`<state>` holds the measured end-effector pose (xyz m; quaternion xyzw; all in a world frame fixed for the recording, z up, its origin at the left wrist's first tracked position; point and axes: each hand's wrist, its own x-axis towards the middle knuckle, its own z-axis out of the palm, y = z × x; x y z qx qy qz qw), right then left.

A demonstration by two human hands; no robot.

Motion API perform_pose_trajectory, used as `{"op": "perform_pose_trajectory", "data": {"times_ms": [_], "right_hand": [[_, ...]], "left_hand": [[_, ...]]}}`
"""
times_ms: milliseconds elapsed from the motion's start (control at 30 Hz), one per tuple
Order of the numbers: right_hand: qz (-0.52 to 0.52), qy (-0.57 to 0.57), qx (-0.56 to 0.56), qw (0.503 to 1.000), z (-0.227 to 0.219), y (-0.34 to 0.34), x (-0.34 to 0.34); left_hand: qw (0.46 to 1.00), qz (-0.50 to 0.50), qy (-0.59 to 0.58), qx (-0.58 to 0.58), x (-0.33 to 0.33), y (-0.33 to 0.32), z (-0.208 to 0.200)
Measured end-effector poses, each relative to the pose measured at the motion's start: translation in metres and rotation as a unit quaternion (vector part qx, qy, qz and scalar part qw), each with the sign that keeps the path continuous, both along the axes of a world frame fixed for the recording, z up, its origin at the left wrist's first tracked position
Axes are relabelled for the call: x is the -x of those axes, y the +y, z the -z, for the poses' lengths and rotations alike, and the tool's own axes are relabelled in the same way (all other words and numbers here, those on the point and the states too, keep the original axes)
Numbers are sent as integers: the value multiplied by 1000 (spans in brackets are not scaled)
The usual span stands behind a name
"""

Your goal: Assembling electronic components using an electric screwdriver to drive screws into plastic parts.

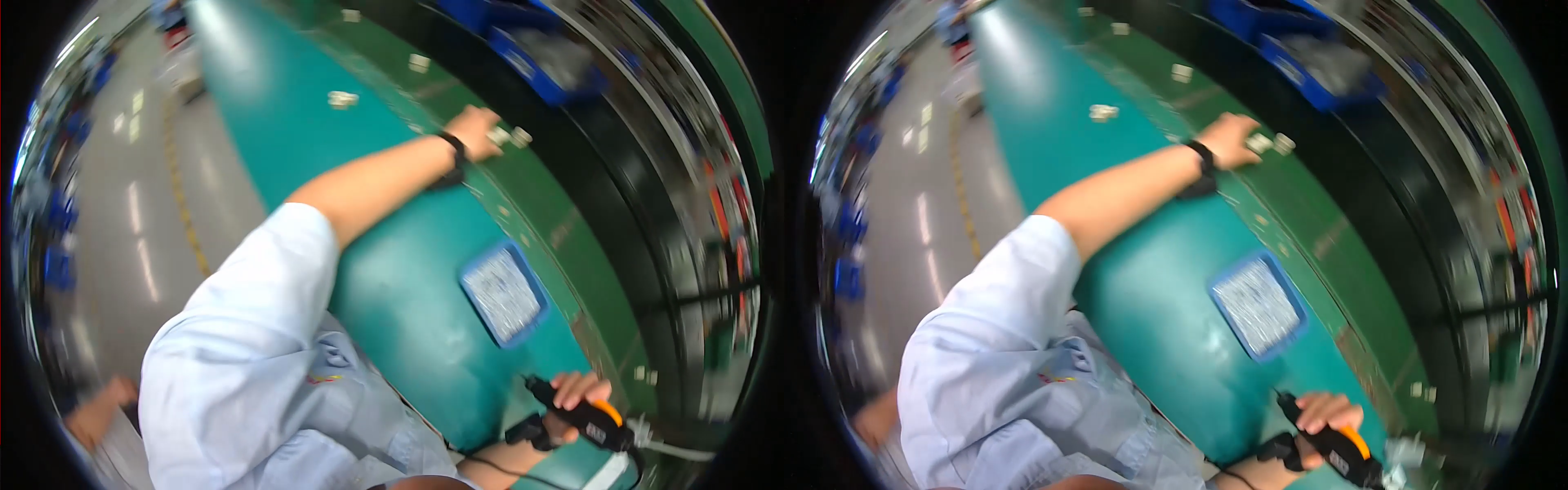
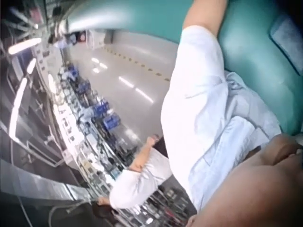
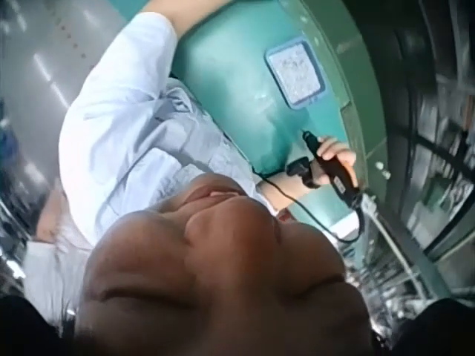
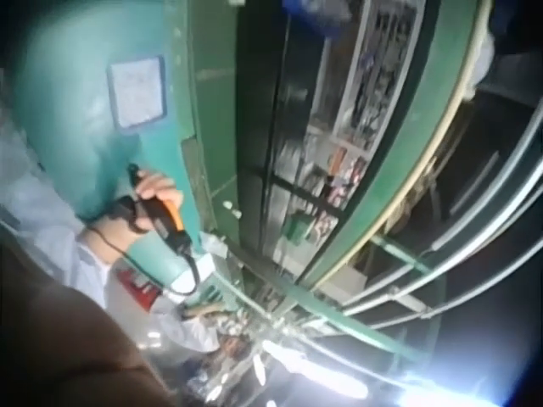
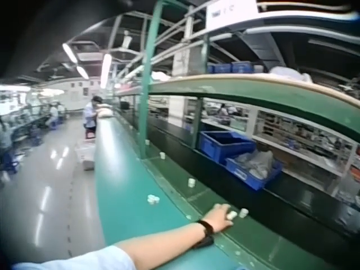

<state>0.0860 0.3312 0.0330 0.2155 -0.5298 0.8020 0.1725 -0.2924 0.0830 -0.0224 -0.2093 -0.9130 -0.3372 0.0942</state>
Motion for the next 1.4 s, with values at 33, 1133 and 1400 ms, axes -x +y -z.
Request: {"op": "perform_pose_trajectory", "data": {"times_ms": [33,1133,1400], "right_hand": [[25,-9,-31,999,-2,2,-5],[-39,438,-442,782,123,60,-58],[-132,408,-463,776,124,45,-45]], "left_hand": [[1000,21,-12,-18,-22,-2,-14],[997,-20,73,17,-238,-207,30],[995,-32,99,-2,-236,-207,37]]}}
